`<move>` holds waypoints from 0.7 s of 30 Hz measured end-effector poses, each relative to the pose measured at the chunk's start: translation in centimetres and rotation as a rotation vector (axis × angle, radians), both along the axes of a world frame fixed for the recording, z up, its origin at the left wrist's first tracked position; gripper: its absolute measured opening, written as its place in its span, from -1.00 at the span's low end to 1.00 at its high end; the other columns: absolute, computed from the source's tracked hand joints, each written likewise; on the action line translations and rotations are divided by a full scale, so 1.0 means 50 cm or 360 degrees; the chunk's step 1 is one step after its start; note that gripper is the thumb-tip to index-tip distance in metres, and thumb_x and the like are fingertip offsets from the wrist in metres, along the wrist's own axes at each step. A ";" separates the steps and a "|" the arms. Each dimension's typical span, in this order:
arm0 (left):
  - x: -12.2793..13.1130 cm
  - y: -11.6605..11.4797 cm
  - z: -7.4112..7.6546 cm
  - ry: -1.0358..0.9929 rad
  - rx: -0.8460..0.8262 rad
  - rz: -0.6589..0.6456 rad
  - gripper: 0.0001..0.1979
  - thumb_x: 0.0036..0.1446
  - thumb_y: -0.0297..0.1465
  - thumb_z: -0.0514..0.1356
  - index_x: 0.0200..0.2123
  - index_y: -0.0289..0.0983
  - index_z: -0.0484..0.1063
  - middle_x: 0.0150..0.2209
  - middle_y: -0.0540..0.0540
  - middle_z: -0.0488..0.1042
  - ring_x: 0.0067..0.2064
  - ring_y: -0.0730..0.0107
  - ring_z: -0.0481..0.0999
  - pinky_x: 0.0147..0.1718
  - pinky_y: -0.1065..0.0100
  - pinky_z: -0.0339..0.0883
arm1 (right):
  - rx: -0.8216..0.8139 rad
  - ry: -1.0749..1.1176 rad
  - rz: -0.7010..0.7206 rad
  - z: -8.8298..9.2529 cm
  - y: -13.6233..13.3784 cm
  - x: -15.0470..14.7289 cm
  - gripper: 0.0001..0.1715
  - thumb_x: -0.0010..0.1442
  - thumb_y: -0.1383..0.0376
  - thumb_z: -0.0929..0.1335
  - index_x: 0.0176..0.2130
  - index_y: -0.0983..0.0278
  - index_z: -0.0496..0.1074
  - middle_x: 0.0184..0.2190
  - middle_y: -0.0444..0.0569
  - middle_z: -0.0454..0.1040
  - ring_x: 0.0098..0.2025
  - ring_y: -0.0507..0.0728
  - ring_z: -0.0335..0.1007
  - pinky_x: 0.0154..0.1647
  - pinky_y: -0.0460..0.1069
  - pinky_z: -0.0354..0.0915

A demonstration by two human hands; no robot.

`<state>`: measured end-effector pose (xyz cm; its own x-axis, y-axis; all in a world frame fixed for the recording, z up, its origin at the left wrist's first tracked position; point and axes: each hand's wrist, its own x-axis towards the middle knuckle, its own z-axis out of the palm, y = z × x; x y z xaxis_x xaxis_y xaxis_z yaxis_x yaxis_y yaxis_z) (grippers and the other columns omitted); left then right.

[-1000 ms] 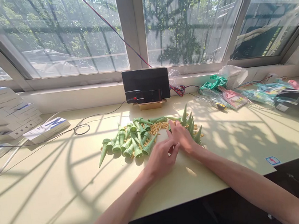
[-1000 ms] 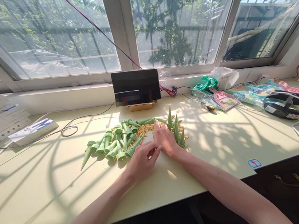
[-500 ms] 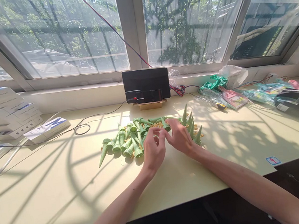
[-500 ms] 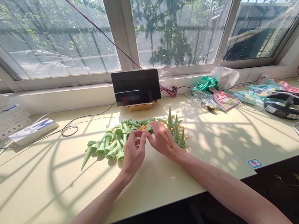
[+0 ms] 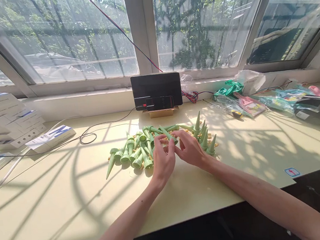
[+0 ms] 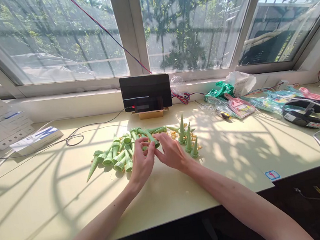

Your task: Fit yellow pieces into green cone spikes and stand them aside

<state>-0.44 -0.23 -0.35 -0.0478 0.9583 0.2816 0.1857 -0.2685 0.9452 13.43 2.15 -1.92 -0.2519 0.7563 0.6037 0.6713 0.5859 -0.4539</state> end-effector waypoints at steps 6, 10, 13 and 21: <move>0.000 0.003 -0.007 -0.0065 -0.0063 -0.0089 -0.62 0.35 -0.08 0.16 0.04 -0.17 0.18 -0.25 0.00 0.41 -0.50 0.50 0.47 -0.54 0.45 0.28 | -0.0049 -0.0047 0.0047 0.003 -0.005 -0.002 -0.68 0.43 0.26 0.28 0.13 0.25 0.40 0.02 0.10 0.56 -0.46 0.03 0.38 -0.30 -0.02 0.44; 0.001 0.001 -0.007 -0.0090 -0.0067 -0.0083 -0.60 0.35 -0.07 0.17 0.05 -0.17 0.18 -0.28 0.03 0.39 -0.51 0.52 0.43 -0.53 0.44 0.29 | -0.0048 -0.0032 0.0055 0.003 -0.005 -0.003 -0.69 0.43 0.27 0.29 0.12 0.24 0.40 0.01 0.09 0.56 -0.47 0.02 0.38 -0.30 -0.02 0.43; 0.001 0.000 -0.007 -0.0085 -0.0061 -0.0044 -0.60 0.36 -0.07 0.16 0.08 -0.17 0.18 -0.23 -0.01 0.41 -0.51 0.55 0.40 -0.53 0.44 0.28 | -0.0040 0.0023 0.0087 0.003 -0.003 -0.004 -0.70 0.43 0.27 0.30 0.11 0.26 0.40 0.00 0.07 0.55 -0.51 -0.01 0.34 -0.35 -0.04 0.39; -0.002 0.000 -0.007 -0.0114 0.0079 0.0159 -0.64 0.41 -0.11 0.10 0.14 -0.14 0.21 -0.13 -0.08 0.45 -0.49 0.55 0.41 -0.51 0.43 0.29 | -0.0198 0.0102 0.0075 0.002 -0.007 -0.005 -0.60 0.44 0.17 0.32 0.21 0.19 0.29 0.05 0.04 0.55 -0.51 0.00 0.32 -0.34 -0.03 0.41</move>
<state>-0.54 -0.23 -0.69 -0.1638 0.9327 0.3212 0.1460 -0.2991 0.9430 13.16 1.78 -1.81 -0.2527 0.8145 0.5222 0.6118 0.5527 -0.5659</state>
